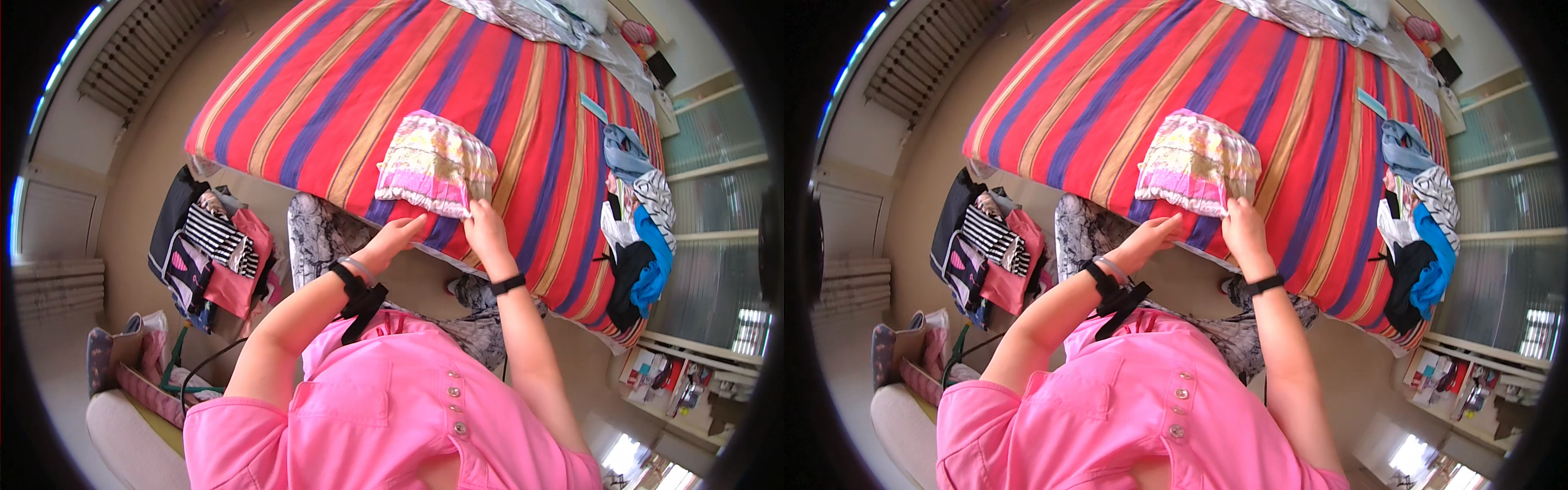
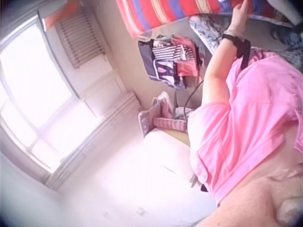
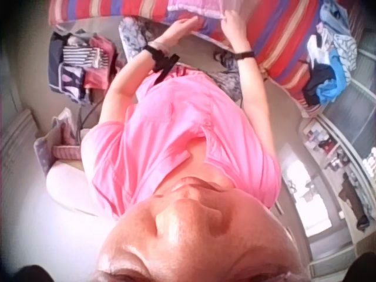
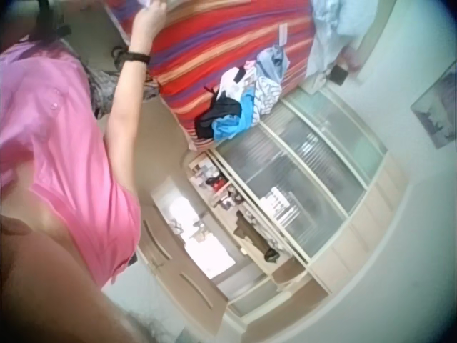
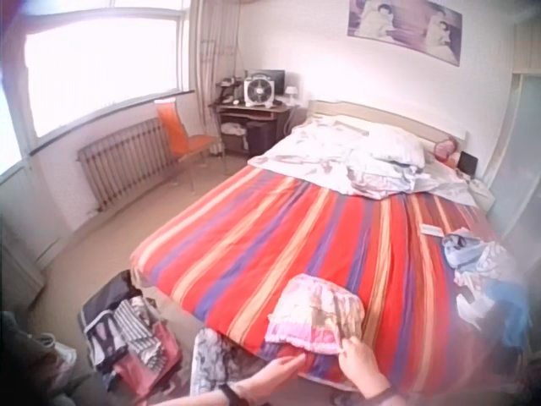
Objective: Folding various pieces of clothing on a bed.
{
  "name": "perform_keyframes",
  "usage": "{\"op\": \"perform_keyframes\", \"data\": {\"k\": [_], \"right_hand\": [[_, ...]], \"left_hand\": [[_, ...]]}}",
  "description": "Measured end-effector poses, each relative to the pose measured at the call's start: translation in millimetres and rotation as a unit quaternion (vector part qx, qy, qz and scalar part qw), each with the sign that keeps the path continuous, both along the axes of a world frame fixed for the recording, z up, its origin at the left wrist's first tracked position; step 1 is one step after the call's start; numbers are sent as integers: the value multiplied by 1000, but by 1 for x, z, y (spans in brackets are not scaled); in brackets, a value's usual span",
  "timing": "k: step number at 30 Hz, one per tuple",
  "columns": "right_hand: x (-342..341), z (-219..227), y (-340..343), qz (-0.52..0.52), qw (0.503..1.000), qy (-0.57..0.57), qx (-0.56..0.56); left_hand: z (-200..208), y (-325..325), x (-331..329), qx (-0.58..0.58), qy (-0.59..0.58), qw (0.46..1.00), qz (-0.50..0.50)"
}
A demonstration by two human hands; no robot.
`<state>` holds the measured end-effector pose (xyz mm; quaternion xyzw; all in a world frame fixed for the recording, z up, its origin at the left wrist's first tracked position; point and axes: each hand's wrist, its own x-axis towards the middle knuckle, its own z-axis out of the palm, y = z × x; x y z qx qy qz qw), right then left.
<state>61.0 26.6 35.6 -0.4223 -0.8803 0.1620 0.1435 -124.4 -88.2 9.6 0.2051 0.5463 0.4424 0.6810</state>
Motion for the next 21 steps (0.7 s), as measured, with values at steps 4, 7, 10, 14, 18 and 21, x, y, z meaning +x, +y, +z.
{"op": "perform_keyframes", "data": {"k": [4, 7, 10, 14, 18, 21], "right_hand": [[-23, 32, -57, 59, 993, 46, -94], [-22, 36, -70, 91, 960, 192, -180], [-2, 12, -49, -61, 941, 285, -169], [45, -59, -10, -134, 984, 104, -51], [58, -89, -15, -50, 997, -56, 22], [57, -94, -16, -61, 996, -61, 21]], "left_hand": [[6, 8, 10, 59, -275, 959, 44], [6, 10, 18, 26, -216, 947, 235], [22, -4, -5, 125, -242, 932, 239], [86, -45, -64, 224, -253, 909, 245], [93, -101, -141, 252, -158, 898, 325], [83, -149, -187, 283, -106, 850, 432]]}}
